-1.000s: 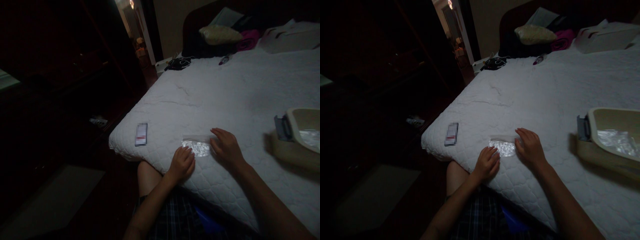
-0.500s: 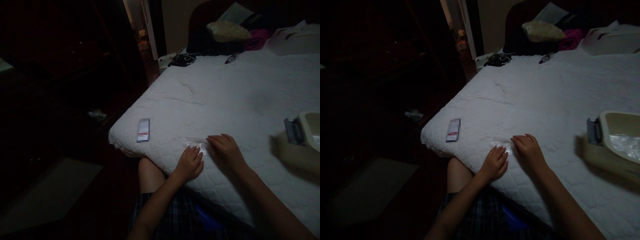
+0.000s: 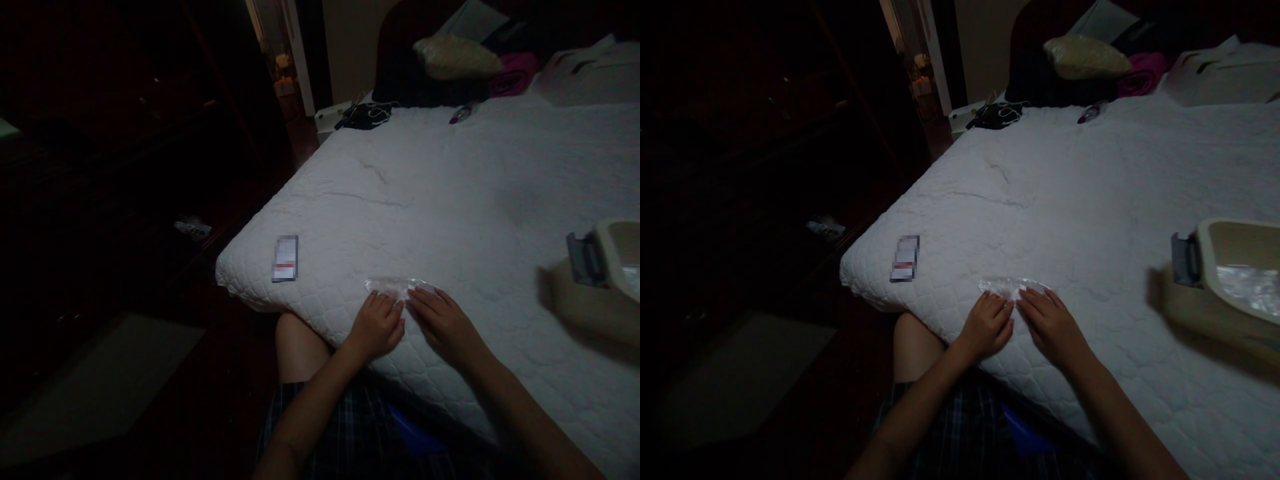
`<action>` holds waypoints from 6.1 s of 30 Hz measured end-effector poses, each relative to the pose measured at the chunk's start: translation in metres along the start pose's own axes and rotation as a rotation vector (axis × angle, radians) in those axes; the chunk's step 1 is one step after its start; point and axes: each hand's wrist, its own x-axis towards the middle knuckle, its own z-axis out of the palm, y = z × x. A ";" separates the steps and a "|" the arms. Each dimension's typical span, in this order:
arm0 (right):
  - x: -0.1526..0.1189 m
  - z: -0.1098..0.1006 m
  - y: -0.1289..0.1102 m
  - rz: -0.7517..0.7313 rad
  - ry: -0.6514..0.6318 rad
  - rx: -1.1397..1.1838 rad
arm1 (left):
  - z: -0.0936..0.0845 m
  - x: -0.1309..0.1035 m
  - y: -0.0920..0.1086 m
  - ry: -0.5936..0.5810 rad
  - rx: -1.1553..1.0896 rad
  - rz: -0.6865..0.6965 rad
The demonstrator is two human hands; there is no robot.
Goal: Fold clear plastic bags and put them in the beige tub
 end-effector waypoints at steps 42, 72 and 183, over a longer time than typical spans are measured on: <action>-0.012 0.037 0.002 0.373 -0.209 -0.015 | -0.010 -0.013 -0.019 -0.129 0.261 -0.068; -0.019 0.011 0.039 0.890 0.711 1.466 | -0.010 -0.008 0.011 0.037 0.368 -0.218; -0.006 0.001 0.006 0.320 0.232 0.187 | 0.031 0.033 -0.009 0.152 -0.069 -0.108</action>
